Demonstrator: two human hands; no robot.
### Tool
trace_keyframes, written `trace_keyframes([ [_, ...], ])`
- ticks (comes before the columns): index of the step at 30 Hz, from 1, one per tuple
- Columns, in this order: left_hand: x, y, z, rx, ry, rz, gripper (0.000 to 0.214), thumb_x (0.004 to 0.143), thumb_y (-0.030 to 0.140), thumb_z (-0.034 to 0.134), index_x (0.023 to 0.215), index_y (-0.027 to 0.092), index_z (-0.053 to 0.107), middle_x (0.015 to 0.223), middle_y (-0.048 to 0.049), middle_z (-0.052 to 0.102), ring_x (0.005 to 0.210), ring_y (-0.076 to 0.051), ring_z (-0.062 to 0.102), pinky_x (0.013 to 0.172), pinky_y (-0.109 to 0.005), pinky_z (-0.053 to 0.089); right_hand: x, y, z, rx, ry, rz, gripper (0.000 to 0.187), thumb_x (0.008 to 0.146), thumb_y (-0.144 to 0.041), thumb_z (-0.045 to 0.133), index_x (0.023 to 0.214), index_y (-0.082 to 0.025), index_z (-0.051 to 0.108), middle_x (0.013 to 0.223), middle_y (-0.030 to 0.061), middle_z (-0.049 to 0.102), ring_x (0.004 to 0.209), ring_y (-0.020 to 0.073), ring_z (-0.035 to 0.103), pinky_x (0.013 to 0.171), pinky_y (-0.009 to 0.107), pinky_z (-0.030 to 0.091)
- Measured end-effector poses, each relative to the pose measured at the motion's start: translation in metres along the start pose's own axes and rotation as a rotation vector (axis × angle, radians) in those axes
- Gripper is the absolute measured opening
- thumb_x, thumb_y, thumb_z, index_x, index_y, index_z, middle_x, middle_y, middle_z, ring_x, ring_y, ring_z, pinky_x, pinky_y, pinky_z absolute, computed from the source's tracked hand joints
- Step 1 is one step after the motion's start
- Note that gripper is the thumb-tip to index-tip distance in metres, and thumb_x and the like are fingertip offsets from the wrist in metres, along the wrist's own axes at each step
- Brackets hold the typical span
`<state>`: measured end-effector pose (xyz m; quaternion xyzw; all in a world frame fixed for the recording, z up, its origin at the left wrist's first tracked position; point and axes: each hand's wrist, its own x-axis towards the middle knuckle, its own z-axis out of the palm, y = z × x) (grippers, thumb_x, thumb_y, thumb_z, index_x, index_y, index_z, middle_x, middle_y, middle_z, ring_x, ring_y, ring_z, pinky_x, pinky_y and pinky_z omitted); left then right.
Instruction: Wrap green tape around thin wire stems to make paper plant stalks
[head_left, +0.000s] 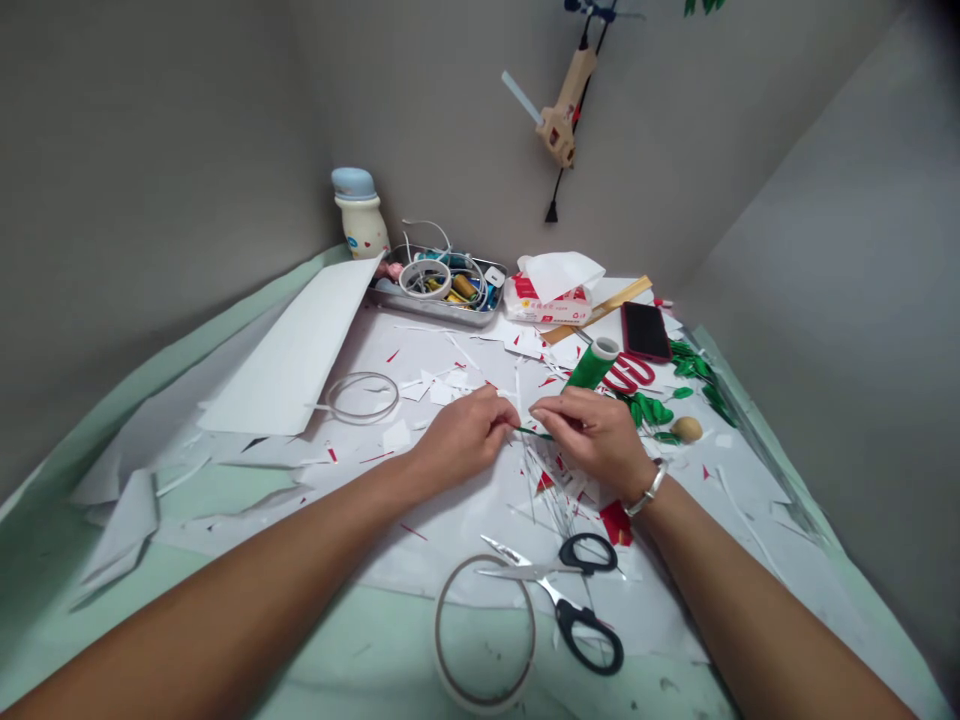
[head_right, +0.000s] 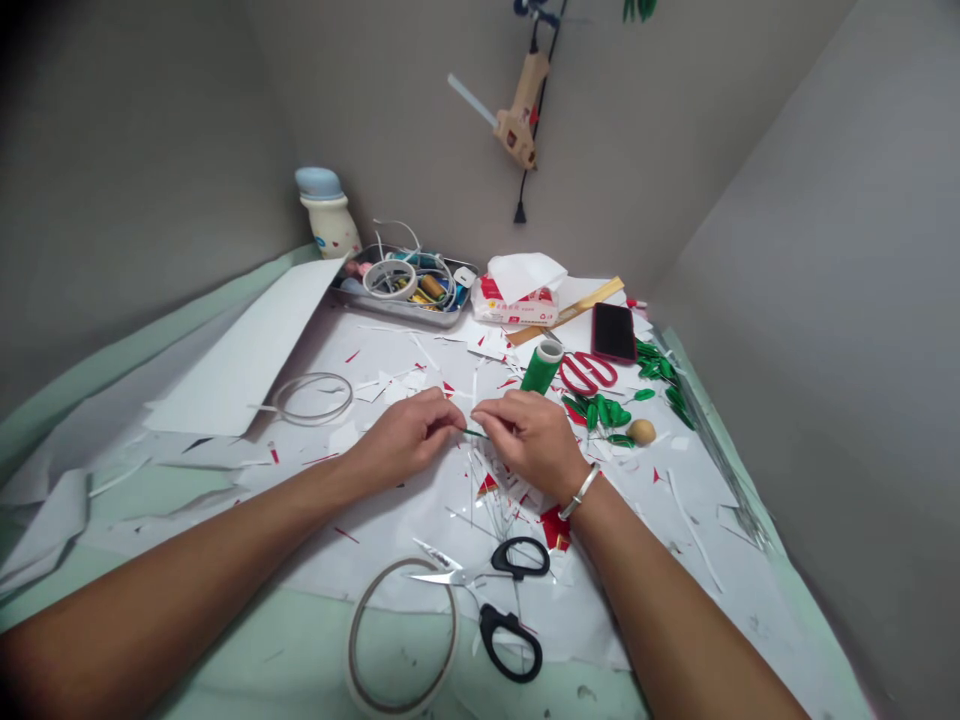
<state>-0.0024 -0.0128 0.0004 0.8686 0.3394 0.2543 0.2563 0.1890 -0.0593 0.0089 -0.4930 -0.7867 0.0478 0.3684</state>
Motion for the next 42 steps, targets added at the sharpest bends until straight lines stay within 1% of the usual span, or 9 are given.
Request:
trace_keyframes([
  [6, 0.001, 0.007, -0.004, -0.279, -0.075, -0.002, 0.014, 0.081, 0.017, 0.051, 0.083, 0.018, 0.064, 0.081, -0.0014, 0.059, 0.076, -0.014, 0.054, 0.072, -0.026, 0.041, 0.002, 0.017, -0.001, 0.186, 0.095, 0.194, 0.017, 0.085, -0.029, 0.058, 0.083, -0.02, 0.073, 0.081, 0.0029, 0.071, 0.073, 0.016, 0.064, 0.068, 0.027, 0.048],
  [12, 0.005, 0.004, -0.005, -0.648, 0.024, -0.236, 0.015, 0.08, 0.027, 0.055, 0.087, 0.014, 0.06, 0.069, 0.0013, 0.057, 0.06, -0.01, 0.052, 0.06, -0.023, 0.041, -0.002, 0.016, 0.01, 0.128, -0.066, 0.128, 0.018, 0.086, -0.026, 0.056, 0.083, -0.021, 0.073, 0.08, 0.0027, 0.072, 0.073, 0.016, 0.064, 0.069, 0.027, 0.047],
  [18, 0.006, -0.004, -0.002, -0.322, 0.187, -0.261, 0.013, 0.08, 0.024, 0.053, 0.087, 0.016, 0.062, 0.079, -0.0013, 0.061, 0.066, -0.013, 0.054, 0.064, -0.026, 0.042, -0.005, -0.001, 0.014, -0.047, -0.225, -0.092, 0.016, 0.087, -0.022, 0.055, 0.086, -0.021, 0.071, 0.067, 0.0005, 0.062, 0.065, 0.0126, 0.055, 0.064, 0.025, 0.04],
  [22, 0.004, -0.006, 0.0, -0.018, 0.178, -0.15, 0.014, 0.08, 0.016, 0.05, 0.082, 0.017, 0.064, 0.084, -0.0032, 0.06, 0.076, -0.016, 0.055, 0.07, -0.028, 0.042, -0.005, -0.005, 0.009, -0.115, -0.135, -0.166, 0.016, 0.088, -0.023, 0.055, 0.086, -0.02, 0.07, 0.066, 0.0009, 0.06, 0.064, 0.0128, 0.053, 0.066, 0.026, 0.038],
  [26, 0.0, -0.003, 0.001, 0.06, 0.056, -0.026, 0.018, 0.081, 0.013, 0.047, 0.086, 0.017, 0.064, 0.083, -0.003, 0.057, 0.075, -0.015, 0.054, 0.069, -0.028, 0.041, -0.002, -0.002, 0.002, -0.093, -0.012, -0.092, 0.018, 0.088, -0.025, 0.055, 0.084, -0.02, 0.071, 0.064, 0.0012, 0.061, 0.062, 0.013, 0.053, 0.062, 0.026, 0.039],
  [30, -0.001, 0.004, -0.001, -0.055, -0.063, 0.068, 0.018, 0.082, 0.013, 0.048, 0.087, 0.019, 0.064, 0.083, -0.0021, 0.057, 0.079, -0.015, 0.054, 0.071, -0.026, 0.041, 0.001, 0.008, -0.001, 0.105, 0.081, 0.077, 0.016, 0.087, -0.024, 0.057, 0.084, -0.019, 0.072, 0.075, 0.0023, 0.069, 0.068, 0.0133, 0.06, 0.065, 0.024, 0.044],
  [34, 0.003, 0.008, -0.005, -0.299, -0.066, -0.025, 0.012, 0.081, 0.018, 0.053, 0.083, 0.018, 0.065, 0.081, -0.0008, 0.059, 0.077, -0.013, 0.054, 0.073, -0.026, 0.042, 0.001, 0.018, 0.001, 0.185, 0.086, 0.192, 0.014, 0.085, -0.026, 0.059, 0.083, -0.02, 0.072, 0.081, 0.0026, 0.071, 0.073, 0.015, 0.063, 0.068, 0.025, 0.047],
  [38, 0.005, 0.006, -0.006, -0.597, -0.014, -0.196, 0.012, 0.081, 0.024, 0.055, 0.084, 0.016, 0.062, 0.073, 0.0009, 0.058, 0.065, -0.01, 0.053, 0.064, -0.023, 0.042, 0.0, 0.017, 0.007, 0.145, -0.031, 0.134, 0.015, 0.085, -0.023, 0.058, 0.081, -0.02, 0.072, 0.08, 0.0023, 0.072, 0.072, 0.0146, 0.063, 0.066, 0.025, 0.046],
  [42, 0.006, 0.001, -0.005, -0.625, 0.084, -0.285, 0.015, 0.078, 0.028, 0.058, 0.086, 0.015, 0.061, 0.072, 0.001, 0.059, 0.061, -0.01, 0.053, 0.06, -0.022, 0.042, -0.003, 0.008, 0.014, 0.042, -0.176, 0.017, 0.016, 0.085, -0.02, 0.056, 0.083, -0.021, 0.072, 0.075, 0.001, 0.069, 0.069, 0.0129, 0.06, 0.064, 0.024, 0.043],
])
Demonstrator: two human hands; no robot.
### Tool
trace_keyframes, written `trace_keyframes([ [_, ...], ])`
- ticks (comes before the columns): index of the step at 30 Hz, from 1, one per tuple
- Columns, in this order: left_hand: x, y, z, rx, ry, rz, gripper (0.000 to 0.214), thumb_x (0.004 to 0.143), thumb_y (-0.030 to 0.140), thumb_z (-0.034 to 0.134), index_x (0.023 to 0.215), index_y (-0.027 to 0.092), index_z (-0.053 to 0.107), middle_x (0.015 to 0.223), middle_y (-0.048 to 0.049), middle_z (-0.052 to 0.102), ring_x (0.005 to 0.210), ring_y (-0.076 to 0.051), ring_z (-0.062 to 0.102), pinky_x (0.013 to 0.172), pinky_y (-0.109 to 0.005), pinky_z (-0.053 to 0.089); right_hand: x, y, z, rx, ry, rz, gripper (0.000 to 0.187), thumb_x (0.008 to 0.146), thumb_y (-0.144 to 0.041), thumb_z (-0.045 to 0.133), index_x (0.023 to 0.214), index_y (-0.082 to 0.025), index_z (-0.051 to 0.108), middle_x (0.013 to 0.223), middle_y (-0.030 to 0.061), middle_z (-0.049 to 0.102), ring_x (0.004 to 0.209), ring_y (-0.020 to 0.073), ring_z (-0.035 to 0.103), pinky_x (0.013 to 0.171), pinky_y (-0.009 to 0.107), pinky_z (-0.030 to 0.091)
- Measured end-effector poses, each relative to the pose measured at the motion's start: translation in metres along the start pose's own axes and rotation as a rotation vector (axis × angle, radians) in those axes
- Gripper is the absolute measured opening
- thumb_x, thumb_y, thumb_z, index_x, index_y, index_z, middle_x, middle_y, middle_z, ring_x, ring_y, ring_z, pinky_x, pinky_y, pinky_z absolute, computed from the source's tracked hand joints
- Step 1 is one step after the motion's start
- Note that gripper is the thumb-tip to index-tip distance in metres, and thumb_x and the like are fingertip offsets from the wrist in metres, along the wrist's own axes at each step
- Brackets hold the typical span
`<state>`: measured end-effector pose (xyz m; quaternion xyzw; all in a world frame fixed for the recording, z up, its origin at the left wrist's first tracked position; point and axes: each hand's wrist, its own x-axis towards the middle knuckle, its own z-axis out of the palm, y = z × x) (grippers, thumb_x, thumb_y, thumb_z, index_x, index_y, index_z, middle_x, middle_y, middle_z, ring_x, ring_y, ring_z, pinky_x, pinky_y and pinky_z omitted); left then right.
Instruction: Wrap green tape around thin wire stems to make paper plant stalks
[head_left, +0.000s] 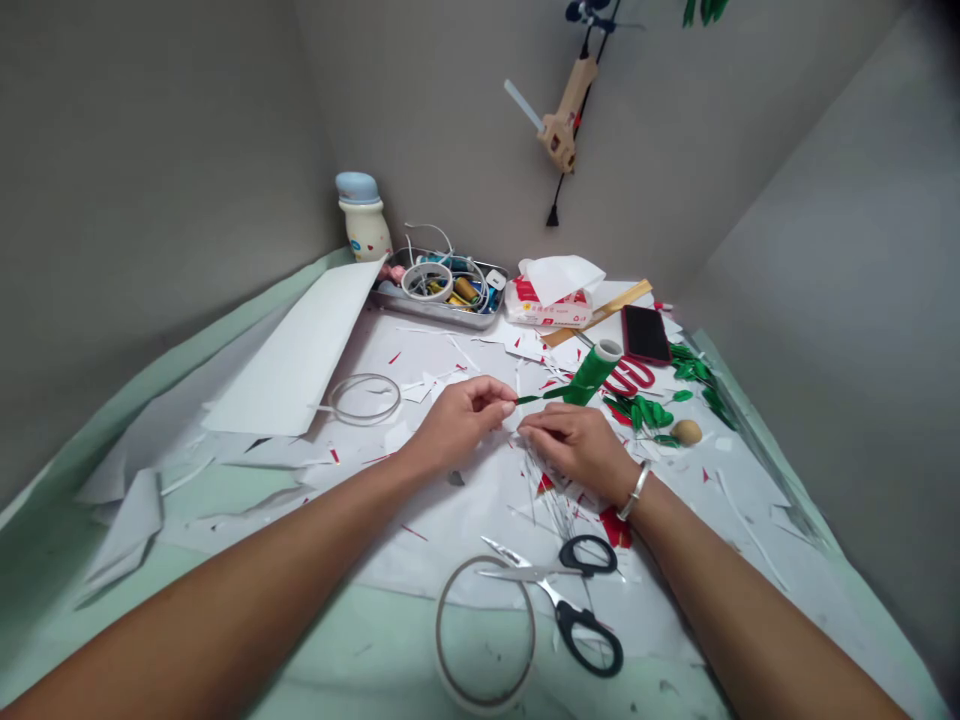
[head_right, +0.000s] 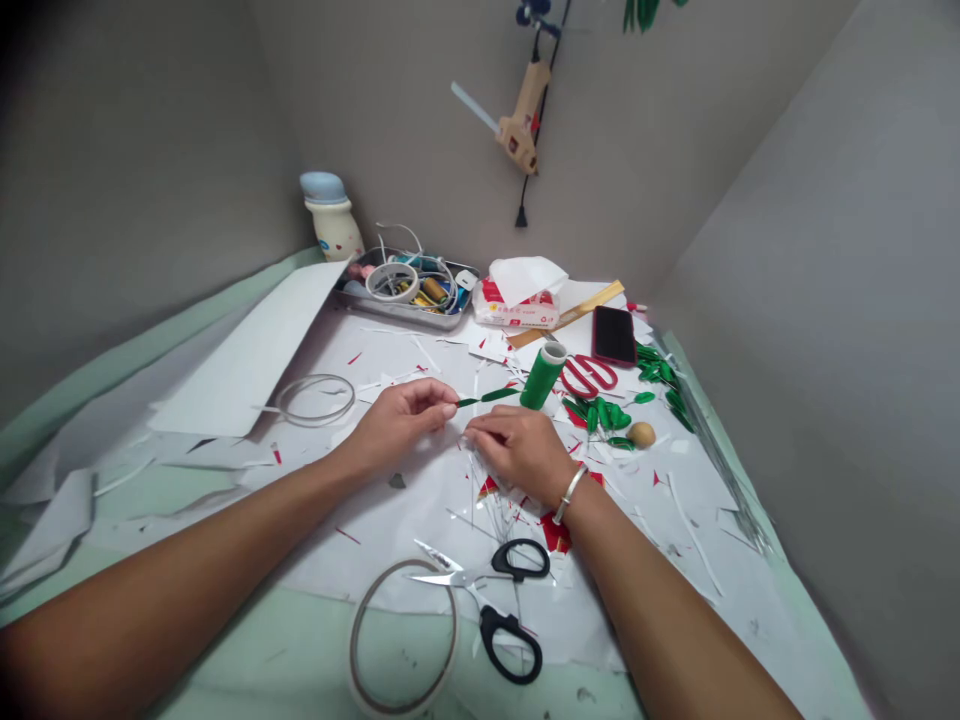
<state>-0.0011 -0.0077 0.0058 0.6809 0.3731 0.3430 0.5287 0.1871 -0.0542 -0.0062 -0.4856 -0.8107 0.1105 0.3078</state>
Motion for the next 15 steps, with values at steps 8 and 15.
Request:
trace_keyframes([
  [8, 0.001, -0.01, -0.001, 0.549, 0.133, 0.157, 0.015, 0.078, 0.018, 0.05, 0.082, 0.017, 0.065, 0.082, -0.0026, 0.061, 0.072, -0.015, 0.054, 0.068, -0.028, 0.041, -0.002, -0.013, -0.005, -0.173, 0.06, -0.159, 0.017, 0.088, -0.025, 0.055, 0.085, -0.02, 0.07, 0.065, 0.0012, 0.06, 0.064, 0.0132, 0.053, 0.066, 0.026, 0.038],
  [15, -0.006, -0.001, 0.003, 0.582, -0.172, 0.311, 0.018, 0.081, 0.015, 0.048, 0.085, 0.019, 0.065, 0.079, -0.0017, 0.057, 0.076, -0.015, 0.053, 0.07, -0.026, 0.041, 0.002, -0.003, -0.016, 0.027, 0.242, 0.025, 0.017, 0.087, -0.024, 0.056, 0.083, -0.02, 0.072, 0.072, 0.002, 0.067, 0.066, 0.0133, 0.059, 0.064, 0.025, 0.043],
])
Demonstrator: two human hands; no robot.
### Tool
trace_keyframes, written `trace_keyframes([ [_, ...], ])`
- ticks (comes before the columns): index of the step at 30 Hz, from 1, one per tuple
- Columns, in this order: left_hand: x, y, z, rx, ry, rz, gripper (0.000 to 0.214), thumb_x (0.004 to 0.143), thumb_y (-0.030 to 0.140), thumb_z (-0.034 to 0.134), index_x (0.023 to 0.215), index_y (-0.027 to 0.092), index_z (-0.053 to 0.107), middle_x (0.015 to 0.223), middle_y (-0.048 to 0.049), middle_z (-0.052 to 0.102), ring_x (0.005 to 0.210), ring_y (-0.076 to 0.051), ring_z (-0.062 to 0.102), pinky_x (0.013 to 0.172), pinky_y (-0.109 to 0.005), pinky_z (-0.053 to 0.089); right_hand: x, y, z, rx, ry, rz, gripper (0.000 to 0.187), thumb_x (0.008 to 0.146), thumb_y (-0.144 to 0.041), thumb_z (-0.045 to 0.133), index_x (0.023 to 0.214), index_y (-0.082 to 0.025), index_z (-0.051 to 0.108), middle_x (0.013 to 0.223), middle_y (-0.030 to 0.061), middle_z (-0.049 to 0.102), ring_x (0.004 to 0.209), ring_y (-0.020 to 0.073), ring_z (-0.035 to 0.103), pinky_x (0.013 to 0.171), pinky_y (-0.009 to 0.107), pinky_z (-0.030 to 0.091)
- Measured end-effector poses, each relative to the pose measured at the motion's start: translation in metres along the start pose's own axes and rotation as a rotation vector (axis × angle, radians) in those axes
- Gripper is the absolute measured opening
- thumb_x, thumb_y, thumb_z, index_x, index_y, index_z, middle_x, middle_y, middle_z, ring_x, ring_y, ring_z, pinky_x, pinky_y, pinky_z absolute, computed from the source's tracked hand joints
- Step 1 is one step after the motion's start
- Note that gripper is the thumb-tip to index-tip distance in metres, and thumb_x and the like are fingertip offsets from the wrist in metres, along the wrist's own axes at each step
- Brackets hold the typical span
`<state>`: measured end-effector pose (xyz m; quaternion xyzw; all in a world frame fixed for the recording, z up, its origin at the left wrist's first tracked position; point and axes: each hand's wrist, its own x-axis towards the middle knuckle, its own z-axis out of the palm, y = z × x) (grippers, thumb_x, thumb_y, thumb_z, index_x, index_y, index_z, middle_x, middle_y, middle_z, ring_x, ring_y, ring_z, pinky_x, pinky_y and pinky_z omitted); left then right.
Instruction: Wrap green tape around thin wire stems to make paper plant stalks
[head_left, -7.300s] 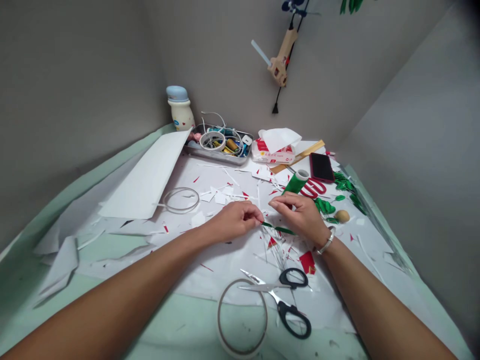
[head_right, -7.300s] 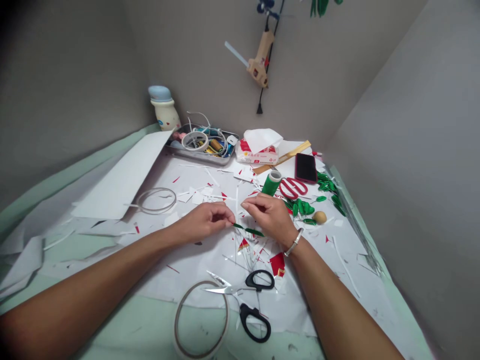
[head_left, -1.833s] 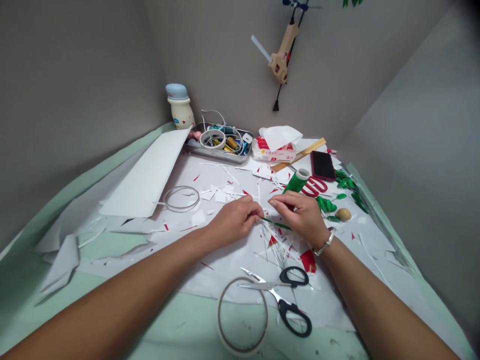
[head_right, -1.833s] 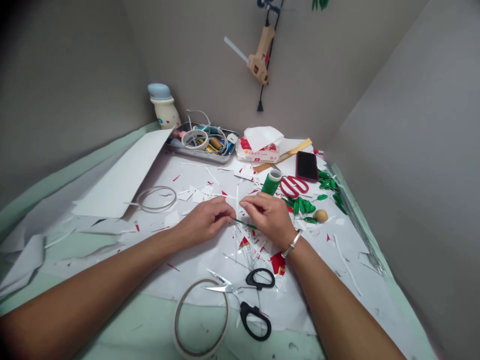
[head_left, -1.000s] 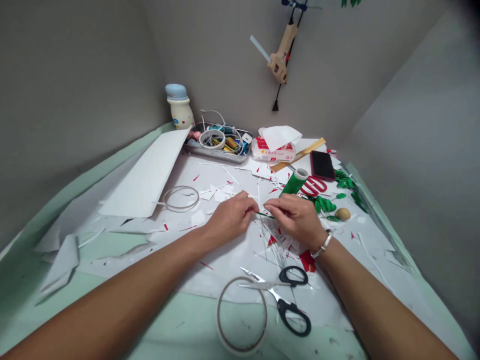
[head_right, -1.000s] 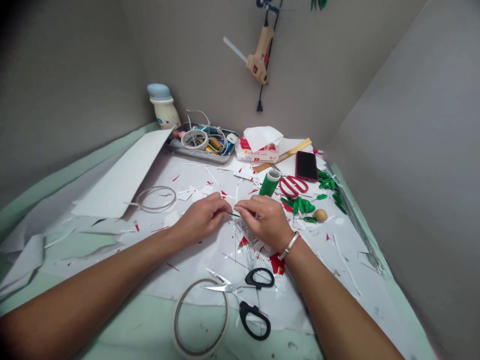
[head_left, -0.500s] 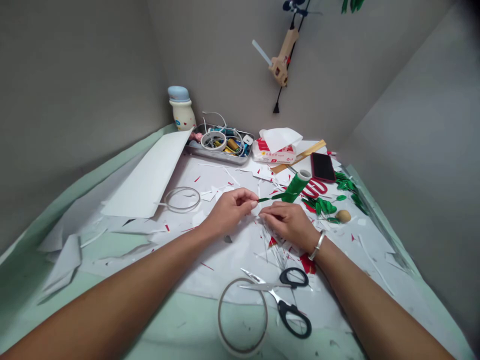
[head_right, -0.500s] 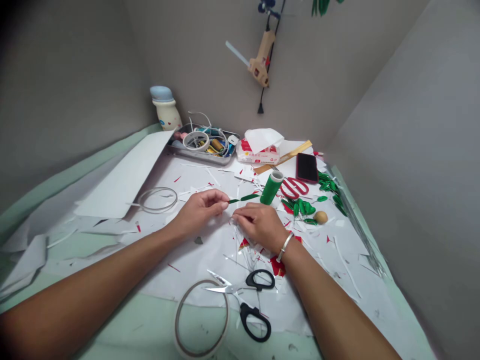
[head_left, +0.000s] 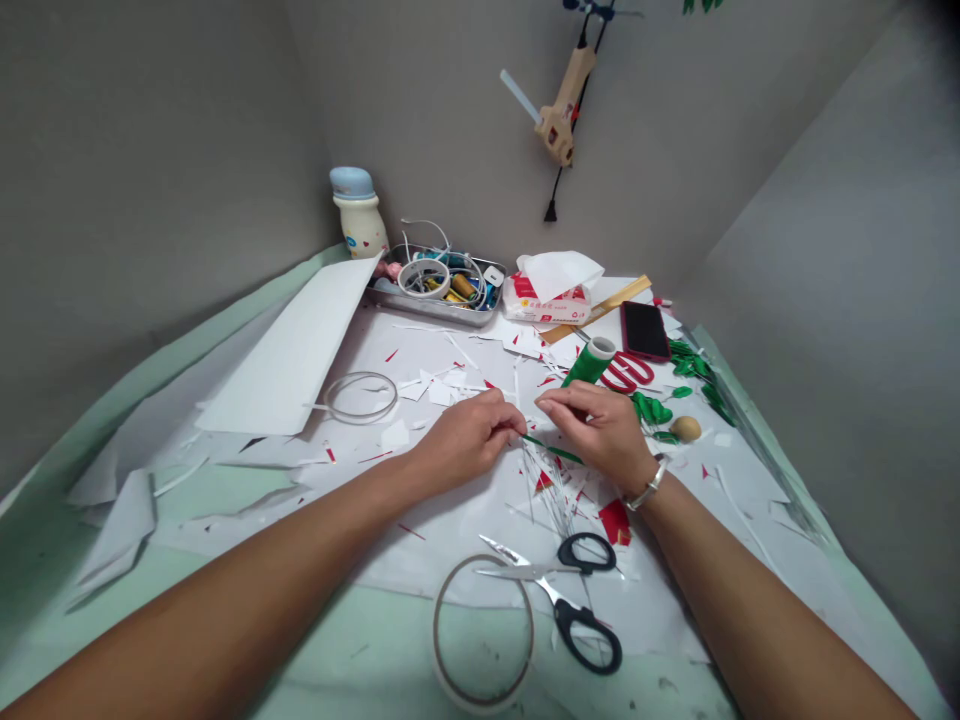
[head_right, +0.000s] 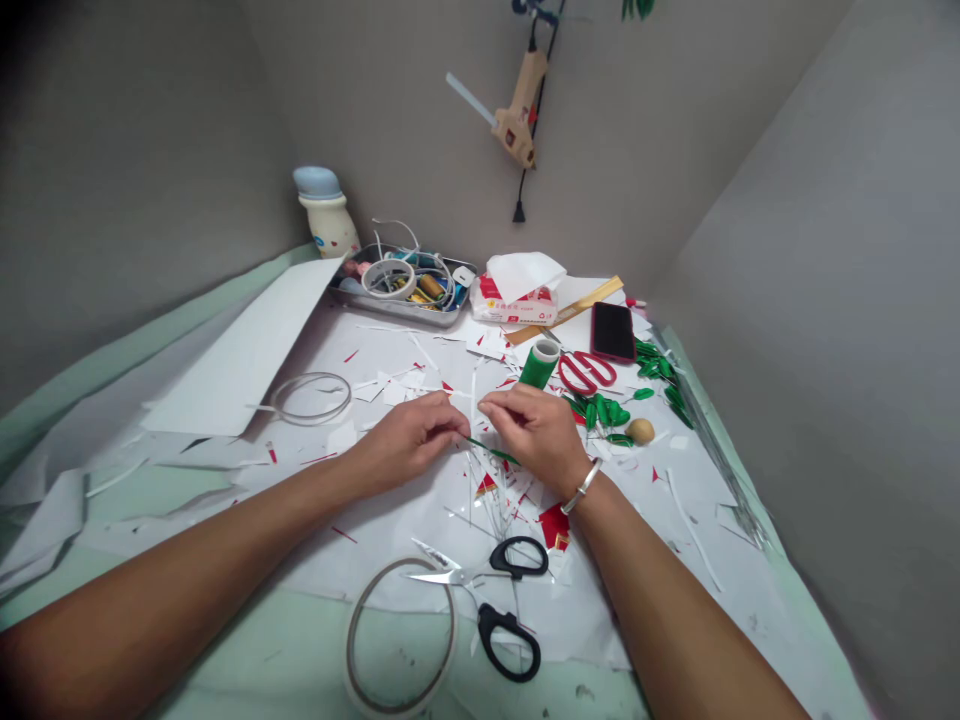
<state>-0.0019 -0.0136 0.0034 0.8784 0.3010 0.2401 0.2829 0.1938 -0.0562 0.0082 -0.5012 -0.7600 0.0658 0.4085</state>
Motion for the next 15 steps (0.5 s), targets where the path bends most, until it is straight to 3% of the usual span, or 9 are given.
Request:
trace_keyframes([
  [4, 0.003, 0.004, -0.005, -0.244, 0.006, -0.065, 0.012, 0.081, 0.02, 0.053, 0.083, 0.018, 0.065, 0.08, -0.0012, 0.059, 0.076, -0.014, 0.054, 0.073, -0.027, 0.042, 0.001, 0.011, -0.001, 0.078, 0.021, 0.113, 0.017, 0.086, -0.027, 0.057, 0.085, -0.019, 0.072, 0.078, 0.0031, 0.069, 0.07, 0.0147, 0.061, 0.065, 0.026, 0.046],
  [9, 0.005, 0.002, -0.005, -0.634, 0.08, -0.289, 0.014, 0.079, 0.029, 0.057, 0.085, 0.016, 0.061, 0.07, 0.0008, 0.058, 0.062, -0.01, 0.052, 0.061, -0.023, 0.042, -0.003, 0.011, 0.007, 0.001, -0.112, 0.04, 0.016, 0.086, -0.023, 0.057, 0.084, -0.02, 0.073, 0.076, 0.0024, 0.069, 0.07, 0.0144, 0.061, 0.065, 0.025, 0.044],
  [12, 0.005, -0.002, -0.003, -0.627, 0.171, -0.334, 0.016, 0.077, 0.029, 0.06, 0.086, 0.016, 0.06, 0.071, 0.0011, 0.059, 0.06, -0.009, 0.052, 0.06, -0.023, 0.042, -0.005, 0.004, 0.012, -0.069, -0.246, -0.053, 0.016, 0.086, -0.021, 0.056, 0.085, -0.021, 0.072, 0.072, 0.0015, 0.066, 0.068, 0.0133, 0.059, 0.065, 0.024, 0.042],
  [15, 0.006, -0.007, -0.001, -0.465, 0.234, -0.348, 0.017, 0.078, 0.029, 0.056, 0.087, 0.016, 0.061, 0.074, -0.0002, 0.061, 0.061, -0.011, 0.053, 0.06, -0.024, 0.042, -0.007, -0.003, 0.015, -0.14, -0.306, -0.143, 0.017, 0.088, -0.024, 0.054, 0.085, -0.021, 0.07, 0.066, 0.0003, 0.061, 0.065, 0.0126, 0.054, 0.066, 0.025, 0.039],
])
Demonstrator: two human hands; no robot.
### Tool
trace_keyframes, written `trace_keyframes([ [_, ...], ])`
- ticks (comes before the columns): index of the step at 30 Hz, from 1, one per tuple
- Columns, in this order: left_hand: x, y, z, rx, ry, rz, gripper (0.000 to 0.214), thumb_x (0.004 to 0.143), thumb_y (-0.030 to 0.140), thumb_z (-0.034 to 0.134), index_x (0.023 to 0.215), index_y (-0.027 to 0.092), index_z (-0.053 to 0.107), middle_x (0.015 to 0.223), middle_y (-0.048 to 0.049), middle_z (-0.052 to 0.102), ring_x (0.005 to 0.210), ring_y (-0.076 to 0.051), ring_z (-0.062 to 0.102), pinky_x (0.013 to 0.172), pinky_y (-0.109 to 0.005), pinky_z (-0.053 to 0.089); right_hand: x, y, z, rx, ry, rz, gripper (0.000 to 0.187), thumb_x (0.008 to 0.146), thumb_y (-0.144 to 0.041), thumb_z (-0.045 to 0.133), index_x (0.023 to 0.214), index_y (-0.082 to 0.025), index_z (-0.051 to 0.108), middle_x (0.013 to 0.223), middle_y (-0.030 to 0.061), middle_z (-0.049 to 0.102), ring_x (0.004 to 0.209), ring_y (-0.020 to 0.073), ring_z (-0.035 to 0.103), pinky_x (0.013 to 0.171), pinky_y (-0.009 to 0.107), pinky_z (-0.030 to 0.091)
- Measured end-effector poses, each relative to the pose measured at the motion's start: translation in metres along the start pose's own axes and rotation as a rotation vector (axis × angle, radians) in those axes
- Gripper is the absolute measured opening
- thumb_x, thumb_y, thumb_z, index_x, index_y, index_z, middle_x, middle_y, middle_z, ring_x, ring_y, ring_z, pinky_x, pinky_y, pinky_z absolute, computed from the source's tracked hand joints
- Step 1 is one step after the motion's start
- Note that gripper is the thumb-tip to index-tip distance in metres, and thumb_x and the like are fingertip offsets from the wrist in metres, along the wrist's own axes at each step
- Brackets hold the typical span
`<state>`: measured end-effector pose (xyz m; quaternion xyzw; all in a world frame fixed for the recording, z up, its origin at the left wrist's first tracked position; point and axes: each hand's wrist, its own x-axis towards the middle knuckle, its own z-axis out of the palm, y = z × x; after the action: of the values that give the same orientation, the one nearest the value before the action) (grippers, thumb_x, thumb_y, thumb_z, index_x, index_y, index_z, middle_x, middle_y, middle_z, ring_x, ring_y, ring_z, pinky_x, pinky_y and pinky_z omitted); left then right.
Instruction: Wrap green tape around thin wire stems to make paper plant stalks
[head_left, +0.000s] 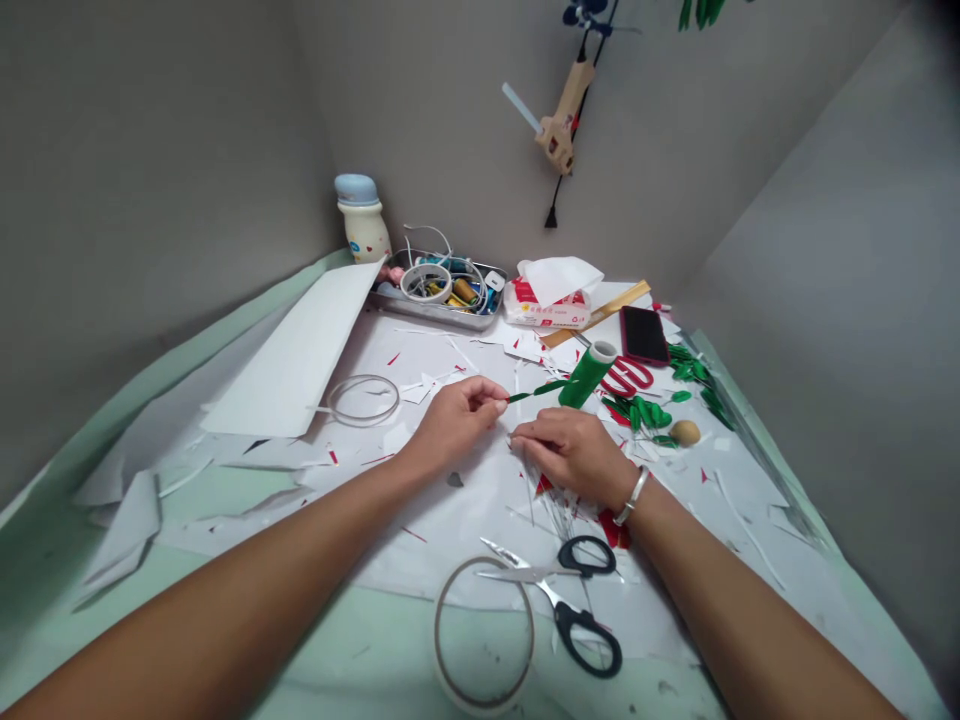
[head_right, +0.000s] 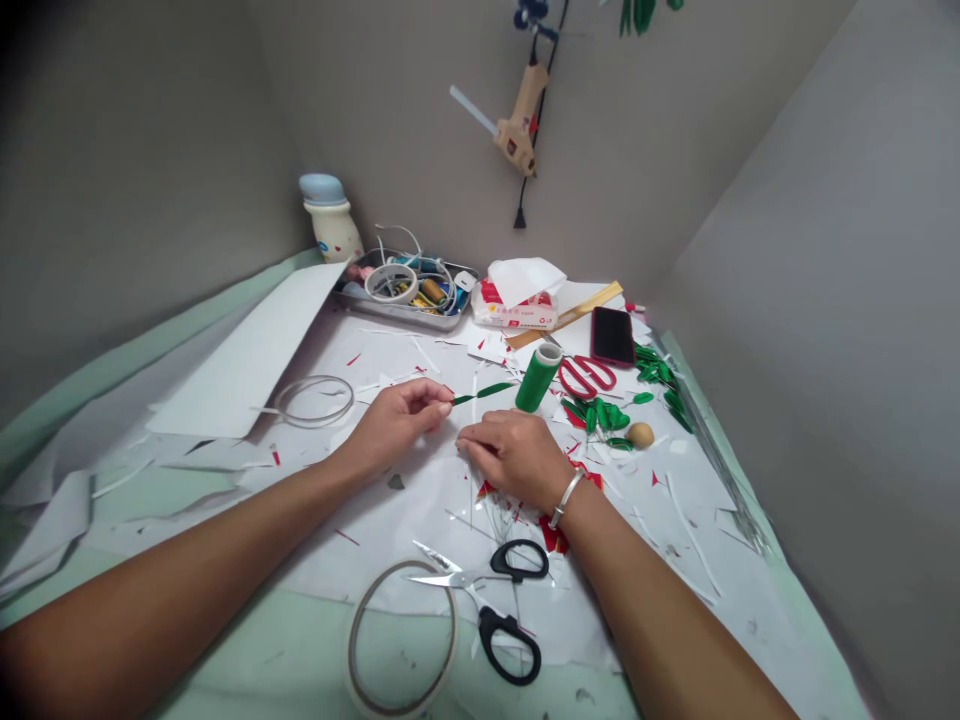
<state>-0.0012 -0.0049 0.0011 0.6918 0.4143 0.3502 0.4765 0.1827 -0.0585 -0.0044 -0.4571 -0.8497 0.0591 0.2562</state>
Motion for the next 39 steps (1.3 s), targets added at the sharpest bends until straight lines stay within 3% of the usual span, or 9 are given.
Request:
trace_keyframes([
  [5, -0.001, -0.005, -0.001, 0.403, 0.057, 0.137, 0.015, 0.078, 0.019, 0.051, 0.082, 0.017, 0.065, 0.081, -0.0026, 0.062, 0.069, -0.015, 0.054, 0.065, -0.028, 0.042, -0.001, -0.004, -0.004, -0.072, 0.092, -0.055, 0.017, 0.088, -0.025, 0.054, 0.086, -0.02, 0.071, 0.066, 0.0014, 0.06, 0.065, 0.0133, 0.052, 0.066, 0.027, 0.038],
  [10, -0.004, -0.003, 0.0, 0.518, -0.141, 0.311, 0.018, 0.079, 0.015, 0.05, 0.084, 0.019, 0.066, 0.08, -0.0019, 0.058, 0.075, -0.015, 0.054, 0.069, -0.027, 0.041, -0.001, 0.001, -0.013, 0.017, 0.225, 0.054, 0.019, 0.088, -0.026, 0.054, 0.084, -0.021, 0.072, 0.064, 0.0013, 0.062, 0.062, 0.0131, 0.054, 0.062, 0.026, 0.039],
  [13, -0.005, 0.0, 0.001, 0.441, -0.252, 0.335, 0.018, 0.081, 0.016, 0.05, 0.086, 0.02, 0.067, 0.079, -0.0011, 0.057, 0.079, -0.015, 0.055, 0.071, -0.026, 0.041, 0.0, 0.009, -0.015, 0.157, 0.305, 0.148, 0.018, 0.087, -0.026, 0.056, 0.083, -0.021, 0.072, 0.071, 0.0018, 0.067, 0.065, 0.0134, 0.058, 0.063, 0.025, 0.044],
  [16, -0.004, 0.005, 0.0, 0.274, -0.267, 0.278, 0.014, 0.082, 0.02, 0.053, 0.084, 0.019, 0.066, 0.082, -0.0008, 0.06, 0.081, -0.014, 0.056, 0.077, -0.027, 0.042, 0.0, 0.017, -0.013, 0.222, 0.345, 0.227, 0.017, 0.085, -0.028, 0.058, 0.082, -0.021, 0.073, 0.077, 0.0027, 0.07, 0.068, 0.015, 0.062, 0.065, 0.026, 0.046],
  [21, -0.003, 0.007, 0.0, -0.031, -0.214, 0.061, 0.015, 0.081, 0.027, 0.054, 0.086, 0.016, 0.062, 0.075, 0.0004, 0.06, 0.066, -0.01, 0.053, 0.063, -0.023, 0.041, 0.0, 0.018, -0.006, 0.207, 0.226, 0.202, 0.017, 0.085, -0.026, 0.057, 0.081, -0.02, 0.073, 0.076, 0.0024, 0.07, 0.068, 0.0148, 0.062, 0.064, 0.026, 0.046],
  [25, -0.002, 0.004, 0.0, -0.08, -0.108, 0.035, 0.016, 0.08, 0.028, 0.056, 0.088, 0.015, 0.06, 0.076, 0.0002, 0.06, 0.065, -0.01, 0.054, 0.062, -0.023, 0.042, 0.0, 0.008, 0.001, 0.128, 0.086, 0.102, 0.016, 0.084, -0.021, 0.056, 0.083, -0.021, 0.072, 0.074, 0.0013, 0.069, 0.068, 0.0128, 0.06, 0.064, 0.024, 0.044],
  [31, -0.002, -0.003, 0.0, 0.317, 0.037, 0.161, 0.015, 0.081, 0.022, 0.05, 0.085, 0.017, 0.063, 0.083, -0.0024, 0.061, 0.074, -0.014, 0.055, 0.068, -0.026, 0.042, -0.001, -0.005, 0.0, -0.04, 0.078, -0.042, 0.016, 0.087, -0.024, 0.055, 0.084, -0.021, 0.071, 0.065, 0.0008, 0.061, 0.064, 0.0129, 0.054, 0.065, 0.026, 0.038],
  [35, -0.005, -0.003, 0.002, 0.516, -0.033, 0.289, 0.018, 0.082, 0.017, 0.047, 0.087, 0.018, 0.064, 0.085, -0.0029, 0.058, 0.076, -0.015, 0.055, 0.07, -0.027, 0.042, -0.002, -0.003, -0.007, -0.071, 0.19, 0.002, 0.019, 0.088, -0.027, 0.054, 0.085, -0.021, 0.071, 0.063, 0.0016, 0.059, 0.062, 0.0139, 0.052, 0.062, 0.027, 0.038],
  [39, -0.008, -0.001, 0.002, 0.594, -0.064, 0.31, 0.02, 0.083, 0.015, 0.045, 0.089, 0.019, 0.063, 0.087, -0.0028, 0.058, 0.075, -0.015, 0.055, 0.069, -0.027, 0.042, -0.002, 0.001, -0.011, 0.039, 0.229, 0.082, 0.018, 0.088, -0.026, 0.054, 0.087, -0.02, 0.072, 0.068, 0.0017, 0.063, 0.064, 0.0133, 0.056, 0.062, 0.025, 0.04],
])
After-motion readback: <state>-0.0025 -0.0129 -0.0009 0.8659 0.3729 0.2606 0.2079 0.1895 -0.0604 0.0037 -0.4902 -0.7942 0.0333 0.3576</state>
